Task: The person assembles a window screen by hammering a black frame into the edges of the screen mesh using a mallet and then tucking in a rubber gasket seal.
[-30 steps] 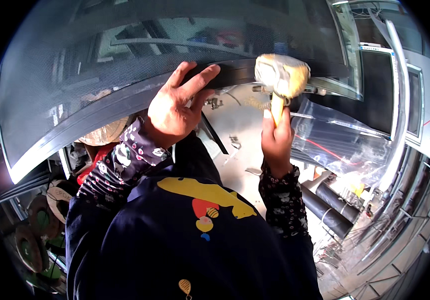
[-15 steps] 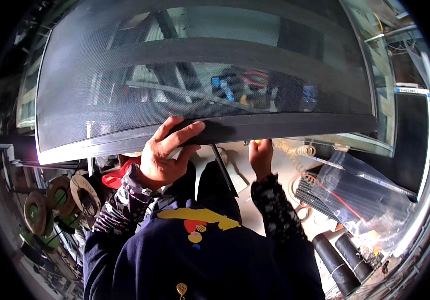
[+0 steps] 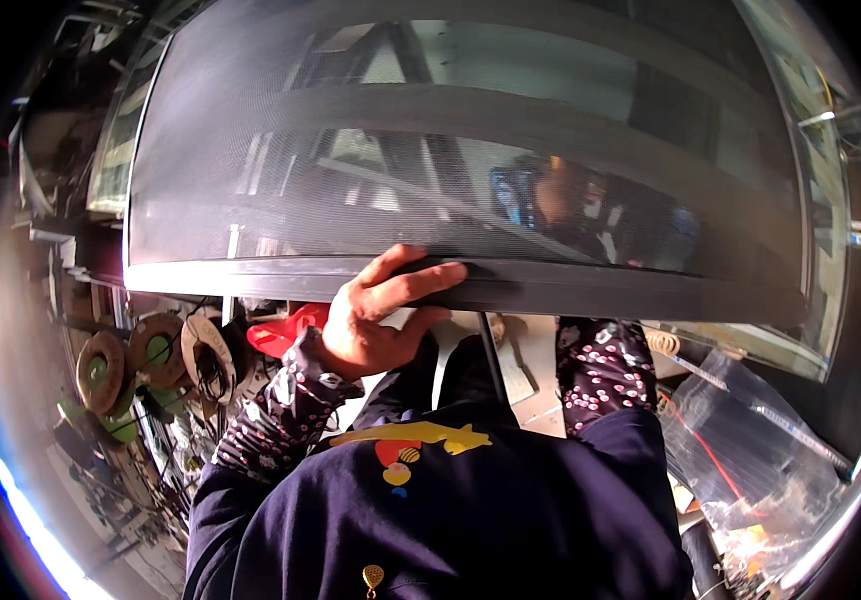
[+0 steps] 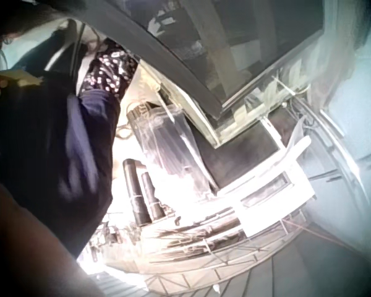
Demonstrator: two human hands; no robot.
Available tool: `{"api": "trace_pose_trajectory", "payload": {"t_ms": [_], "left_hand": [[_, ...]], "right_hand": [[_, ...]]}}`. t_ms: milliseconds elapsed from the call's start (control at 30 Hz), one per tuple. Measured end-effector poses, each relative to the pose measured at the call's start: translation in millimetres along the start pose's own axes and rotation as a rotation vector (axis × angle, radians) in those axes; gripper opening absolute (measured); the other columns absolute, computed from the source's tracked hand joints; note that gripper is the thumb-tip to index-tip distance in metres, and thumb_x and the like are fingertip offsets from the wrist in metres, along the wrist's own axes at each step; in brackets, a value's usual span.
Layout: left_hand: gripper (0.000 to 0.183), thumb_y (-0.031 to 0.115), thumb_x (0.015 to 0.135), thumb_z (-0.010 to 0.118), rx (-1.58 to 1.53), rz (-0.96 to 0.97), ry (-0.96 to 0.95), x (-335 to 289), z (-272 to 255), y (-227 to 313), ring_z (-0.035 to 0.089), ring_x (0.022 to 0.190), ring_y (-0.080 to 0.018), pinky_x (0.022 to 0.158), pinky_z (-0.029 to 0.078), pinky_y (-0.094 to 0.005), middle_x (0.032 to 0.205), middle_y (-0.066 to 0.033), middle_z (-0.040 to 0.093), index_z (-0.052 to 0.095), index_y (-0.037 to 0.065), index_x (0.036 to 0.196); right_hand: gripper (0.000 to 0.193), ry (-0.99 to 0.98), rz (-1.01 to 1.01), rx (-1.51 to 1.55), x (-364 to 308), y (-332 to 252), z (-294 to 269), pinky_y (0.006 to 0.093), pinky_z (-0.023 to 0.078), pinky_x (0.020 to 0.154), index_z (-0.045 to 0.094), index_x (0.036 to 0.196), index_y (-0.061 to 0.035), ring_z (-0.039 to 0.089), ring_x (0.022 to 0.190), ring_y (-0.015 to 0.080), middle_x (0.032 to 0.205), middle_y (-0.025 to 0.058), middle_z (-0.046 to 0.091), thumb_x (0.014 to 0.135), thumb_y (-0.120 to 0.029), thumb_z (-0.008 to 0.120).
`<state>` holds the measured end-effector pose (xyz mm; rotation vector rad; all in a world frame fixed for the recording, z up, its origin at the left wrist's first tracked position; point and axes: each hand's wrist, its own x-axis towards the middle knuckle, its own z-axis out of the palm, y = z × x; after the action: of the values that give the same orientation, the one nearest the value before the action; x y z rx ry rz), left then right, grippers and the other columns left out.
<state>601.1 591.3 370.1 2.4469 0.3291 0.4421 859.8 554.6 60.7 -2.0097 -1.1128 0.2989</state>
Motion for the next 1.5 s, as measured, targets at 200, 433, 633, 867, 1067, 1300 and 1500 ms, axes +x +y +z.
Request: {"api": "trace_pose_trajectory", "payload": {"t_ms": [200, 433, 633, 867, 1067, 1300, 1500], "left_hand": [[0.049, -0.003, 0.064, 0.076, 0.000, 0.153, 0.026, -1.5, 5.9, -12.7, 0.060, 0.095, -0.0288, 0.075, 0.055, -0.0349, 0.111, -0.0023, 0.065, 0.066, 0.009, 0.110], [0.041, 0.005, 0.070, 0.076, -0.060, 0.248, 0.057, -2.6, 10.0, -18.5, 0.057, 0.108, -0.0329, 0.090, 0.051, -0.0376, 0.121, -0.0025, 0.061, 0.064, 0.006, 0.109], [0.046, -0.002, 0.069, 0.074, -0.060, 0.151, 0.029, -21.2, -27.1, -31.1, 0.057, 0.110, -0.0333, 0.096, 0.047, -0.0412, 0.124, -0.0037, 0.061, 0.063, 0.006, 0.113], [0.051, 0.003, 0.071, 0.075, 0.032, 0.020, -0.051, -66.8, -93.6, -74.7, 0.052, 0.115, -0.0346, 0.099, 0.044, -0.0407, 0.124, -0.0019, 0.061, 0.061, 0.012, 0.119], [0.052, 0.002, 0.071, 0.075, 0.138, 0.128, -0.016, -86.6, -132.0, -113.0, 0.052, 0.117, -0.0330, 0.096, 0.047, -0.0400, 0.122, -0.0009, 0.062, 0.062, 0.015, 0.119], [0.048, 0.002, 0.071, 0.074, 0.140, 0.265, 0.078, -100.4, -137.4, -146.3, 0.055, 0.110, -0.0333, 0.092, 0.049, -0.0393, 0.122, -0.0017, 0.061, 0.063, 0.010, 0.117], [0.044, -0.002, 0.075, 0.066, -0.038, 0.198, 0.086, -68.1, -91.9, -124.2, 0.051, 0.112, -0.0390, 0.097, 0.045, -0.0404, 0.123, -0.0058, 0.060, 0.061, 0.009, 0.117]], "right_hand": [[0.030, 0.017, -0.027, 0.216, -67.8, -96.8, -3.8, 0.0392, 0.050, 0.077, 0.056, 0.111, 0.0021, 0.061, 0.088, 0.0309, 0.099, 0.0179, 0.064, 0.086, -0.014, 0.058], [0.029, -0.083, -0.049, 0.182, -114.2, -155.7, 78.5, 0.0380, 0.050, 0.076, 0.056, 0.111, 0.0013, 0.061, 0.086, 0.0283, 0.098, 0.0162, 0.064, 0.086, -0.013, 0.058], [0.028, -0.050, -0.055, 0.118, -97.1, -156.2, 111.6, 0.0370, 0.050, 0.075, 0.055, 0.111, 0.0007, 0.061, 0.085, 0.0260, 0.097, 0.0148, 0.065, 0.086, -0.012, 0.059], [0.027, -0.076, -0.060, 0.084, -74.8, -152.4, 137.5, 0.0359, 0.050, 0.075, 0.055, 0.111, -0.0001, 0.061, 0.083, 0.0234, 0.096, 0.0131, 0.065, 0.086, -0.011, 0.059], [0.027, -0.108, -0.116, 0.347, -97.3, -128.7, 136.1, 0.0349, 0.050, 0.074, 0.055, 0.111, -0.0007, 0.061, 0.081, 0.0211, 0.095, 0.0117, 0.065, 0.086, -0.010, 0.060], [0.028, -0.107, 0.762, 0.320, -289.0, -270.1, -26.3, 0.0304, 0.048, 0.048, 0.052, 0.097, -0.0005, 0.060, 0.053, 0.0148, 0.065, 0.0076, 0.060, 0.083, -0.019, 0.069], [0.029, 0.295, 0.696, 0.138, -366.4, -310.7, -62.2, 0.0292, 0.051, 0.054, 0.049, 0.103, -0.0011, 0.065, 0.061, 0.0180, 0.082, 0.0099, 0.066, 0.083, -0.012, 0.067]]}}
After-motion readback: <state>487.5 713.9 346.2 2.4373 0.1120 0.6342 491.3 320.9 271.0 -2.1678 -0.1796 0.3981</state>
